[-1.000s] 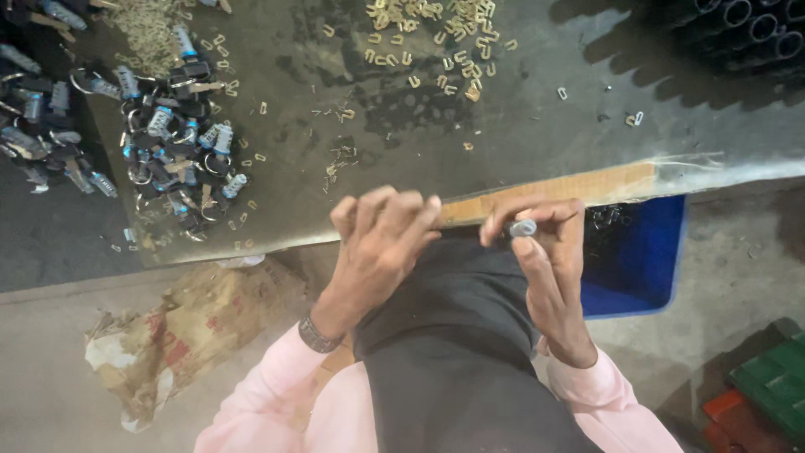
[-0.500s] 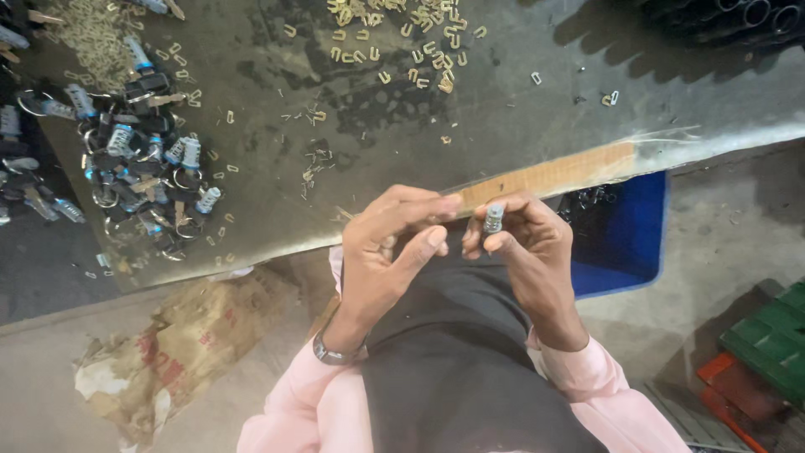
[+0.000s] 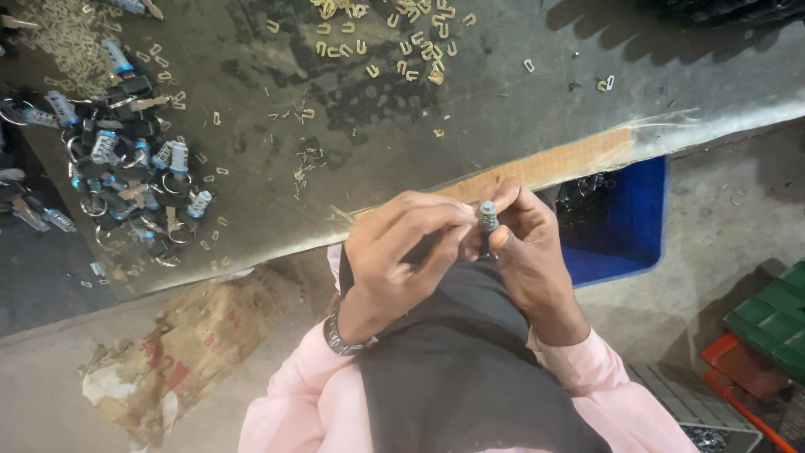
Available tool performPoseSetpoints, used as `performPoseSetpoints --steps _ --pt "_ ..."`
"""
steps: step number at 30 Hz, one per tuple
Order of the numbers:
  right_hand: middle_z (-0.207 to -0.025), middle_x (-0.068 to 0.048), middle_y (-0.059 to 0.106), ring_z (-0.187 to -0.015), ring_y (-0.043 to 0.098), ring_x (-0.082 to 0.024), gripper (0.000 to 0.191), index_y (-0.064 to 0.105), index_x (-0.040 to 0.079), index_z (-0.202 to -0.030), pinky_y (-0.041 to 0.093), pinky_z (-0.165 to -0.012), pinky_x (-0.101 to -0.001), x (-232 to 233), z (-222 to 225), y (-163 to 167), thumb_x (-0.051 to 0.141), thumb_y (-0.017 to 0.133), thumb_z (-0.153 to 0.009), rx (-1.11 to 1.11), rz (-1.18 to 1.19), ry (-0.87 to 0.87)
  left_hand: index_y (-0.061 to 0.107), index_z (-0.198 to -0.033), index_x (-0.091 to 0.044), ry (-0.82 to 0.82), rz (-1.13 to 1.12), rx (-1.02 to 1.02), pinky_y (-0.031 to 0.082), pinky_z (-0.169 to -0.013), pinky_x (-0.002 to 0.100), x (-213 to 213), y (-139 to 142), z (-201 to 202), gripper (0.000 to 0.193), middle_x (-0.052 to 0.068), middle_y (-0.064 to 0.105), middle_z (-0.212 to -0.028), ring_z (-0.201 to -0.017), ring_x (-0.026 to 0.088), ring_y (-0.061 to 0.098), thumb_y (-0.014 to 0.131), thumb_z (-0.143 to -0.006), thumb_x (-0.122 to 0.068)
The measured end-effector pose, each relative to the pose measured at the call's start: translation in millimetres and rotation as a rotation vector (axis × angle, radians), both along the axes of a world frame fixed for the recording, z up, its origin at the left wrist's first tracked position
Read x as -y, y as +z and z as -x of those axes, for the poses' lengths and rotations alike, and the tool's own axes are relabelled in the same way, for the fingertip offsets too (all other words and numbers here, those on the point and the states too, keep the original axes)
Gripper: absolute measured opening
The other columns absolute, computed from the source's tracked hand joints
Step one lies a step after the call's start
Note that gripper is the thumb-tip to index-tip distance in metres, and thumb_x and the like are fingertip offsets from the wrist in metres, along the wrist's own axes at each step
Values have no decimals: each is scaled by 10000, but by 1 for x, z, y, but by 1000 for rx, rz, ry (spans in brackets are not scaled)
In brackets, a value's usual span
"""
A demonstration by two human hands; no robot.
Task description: The person sits at a workbench assembling padlock cylinder cores. They pick up small pin tumbler components and retaining clips, insert the pins into a lock core held in one hand, press the parts into place, and set finished cores aside while reaching for more components from the table.
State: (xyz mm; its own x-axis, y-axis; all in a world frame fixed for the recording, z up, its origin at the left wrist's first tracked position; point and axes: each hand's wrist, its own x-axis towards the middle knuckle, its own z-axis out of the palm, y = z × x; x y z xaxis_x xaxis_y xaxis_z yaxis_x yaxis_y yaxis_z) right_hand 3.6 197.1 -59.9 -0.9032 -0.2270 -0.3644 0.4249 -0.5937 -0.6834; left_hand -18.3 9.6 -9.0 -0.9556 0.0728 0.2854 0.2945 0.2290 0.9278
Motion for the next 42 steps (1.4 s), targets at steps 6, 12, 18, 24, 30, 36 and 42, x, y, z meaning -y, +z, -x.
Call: performPoseSetpoints --steps 6,12,18,24,30,36,42 --pt "-1014 -31 606 -886 663 -148 342 588 89 -1058 566 -725 -299 4 4 5 211 862 -894 -3 11 -13 698 -1097 -38 39 153 -166 550 -762 302 -4 0 5 257 54 735 -1048 -897 195 738 820 -886 42" --pt "-1002 -47 609 -896 642 -124 283 581 45 -1012 547 -769 -266 0 4 8 68 843 -908 -117 -200 -34 684 -1127 -14 8 275 -242 556 -768 324 -3 5 5 293 89 722 -1050 -894 214 721 840 -880 14" --pt "-1019 -48 617 -942 619 -100 249 595 9 -994 516 -830 -237 -5 -1 3 -51 808 -879 -215 -425 -70 674 -1116 -9 4 333 -242 565 -780 325 -8 4 5 266 82 723 -1043 -909 212 727 836 -907 22" --pt "-987 -57 616 -873 644 -112 239 598 1 -954 550 -759 -249 -8 -2 4 -58 809 -859 -168 -412 -99 707 -1117 -38 -29 173 -32 575 -809 297 -14 -2 6 234 68 741 -1056 -937 193 740 821 -915 -8" --pt "-903 -92 637 -818 637 -141 217 648 -38 -904 514 -727 -265 -25 0 20 4 846 -827 -333 -463 -1 737 -1028 -28 -292 -267 486 547 -852 293 -8 -9 15 190 45 702 -976 -906 152 686 832 -871 -77" --pt "-938 -131 720 -826 674 -178 209 687 -6 -1033 528 -754 -290 -78 17 30 184 630 -1097 -658 -1240 -210 668 -1087 -28 -345 -538 318 528 -1026 337 -21 -13 9 174 52 681 -1091 -1118 176 656 751 -955 -106" --pt "-925 -31 578 -665 511 -134 297 590 40 -1089 438 -566 -291 -220 113 -26 263 775 -1025 -630 -1331 -674 690 -1054 -18 -203 -683 658 542 -716 265 -20 -24 1 178 48 693 -963 -807 102 648 768 -905 -74"
